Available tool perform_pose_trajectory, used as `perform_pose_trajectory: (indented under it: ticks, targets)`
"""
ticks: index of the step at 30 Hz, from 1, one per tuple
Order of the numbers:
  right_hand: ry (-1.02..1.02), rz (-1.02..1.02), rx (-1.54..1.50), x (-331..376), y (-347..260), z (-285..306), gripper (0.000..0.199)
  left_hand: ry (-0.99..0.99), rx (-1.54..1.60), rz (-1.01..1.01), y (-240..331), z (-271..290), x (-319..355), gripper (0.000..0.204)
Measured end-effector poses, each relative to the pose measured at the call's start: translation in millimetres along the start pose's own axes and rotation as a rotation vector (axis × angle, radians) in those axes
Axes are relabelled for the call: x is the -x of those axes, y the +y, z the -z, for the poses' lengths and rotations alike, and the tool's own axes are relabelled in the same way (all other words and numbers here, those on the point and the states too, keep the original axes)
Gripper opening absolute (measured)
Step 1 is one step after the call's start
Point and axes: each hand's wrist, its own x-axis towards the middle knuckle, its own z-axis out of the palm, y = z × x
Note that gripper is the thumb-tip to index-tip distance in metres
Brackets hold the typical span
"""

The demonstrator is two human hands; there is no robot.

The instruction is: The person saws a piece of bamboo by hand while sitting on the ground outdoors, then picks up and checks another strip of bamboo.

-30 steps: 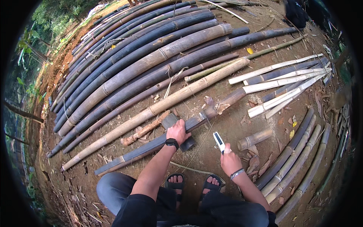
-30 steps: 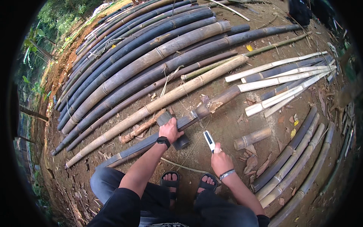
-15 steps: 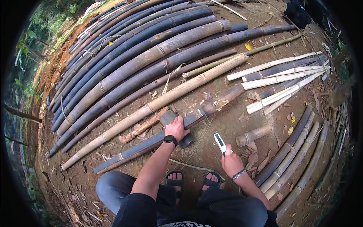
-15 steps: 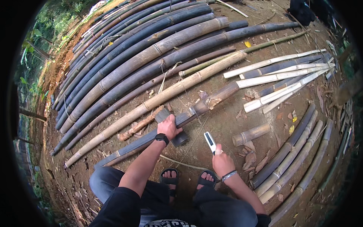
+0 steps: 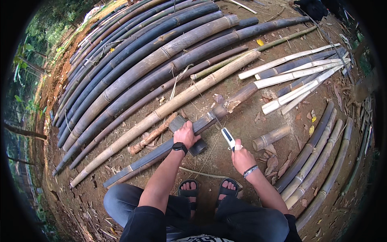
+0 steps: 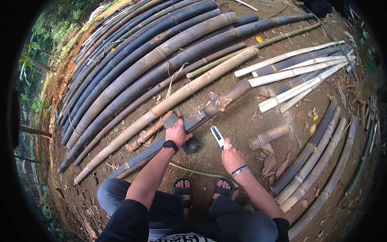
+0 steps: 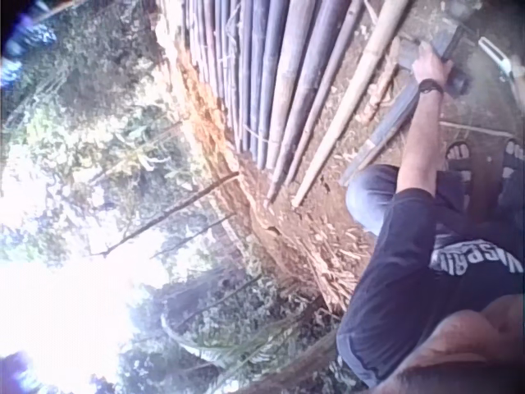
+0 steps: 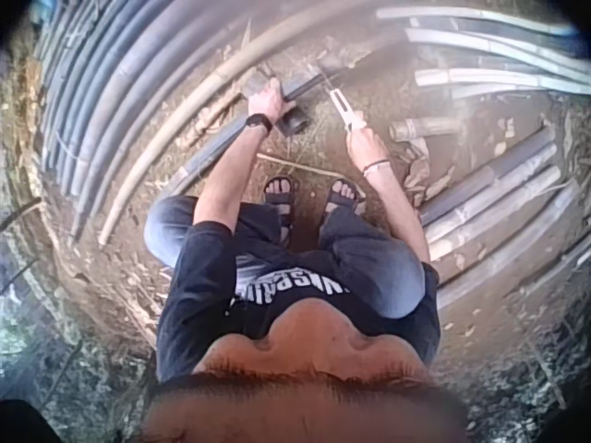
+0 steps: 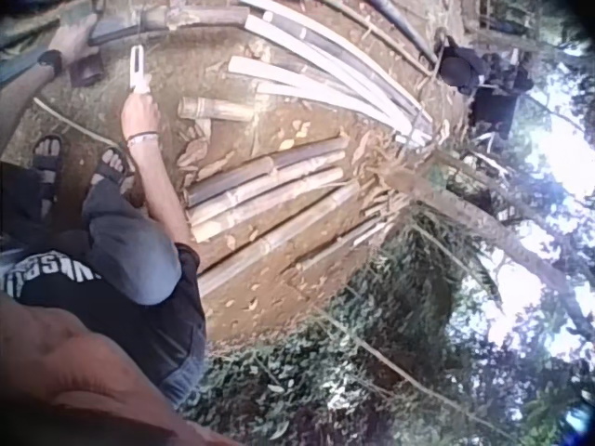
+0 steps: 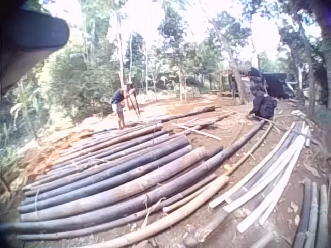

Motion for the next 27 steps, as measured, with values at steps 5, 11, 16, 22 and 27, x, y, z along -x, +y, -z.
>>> perform_pose_trajectory:
  ticks: [5,11,16,22,27]
  targets:
    - [-0.065,-0.024,0.025,22,-3,10,0.036,0.031,-0.031,0.016,-4,5,-1,0.057]
    - [-0.047,-0.016,-0.029,9,-1,0,0.039,0.004,-0.042,0.026,-1,-1,-1,0.059]
    - [-0.048,-0.034,-0.031,20,4,-4,0.042,0.044,-0.057,-0.003,3,1,-1,0.059]
    - [-0.078,-0.028,-0.034,35,-2,8,0.036,0.043,-0.059,0.026,-10,0,2,0.059]
    - [0.043,0.02,-0.03,-10,-5,-6,0.037,0.021,-0.048,0.003,-4,0,-3,0.06]
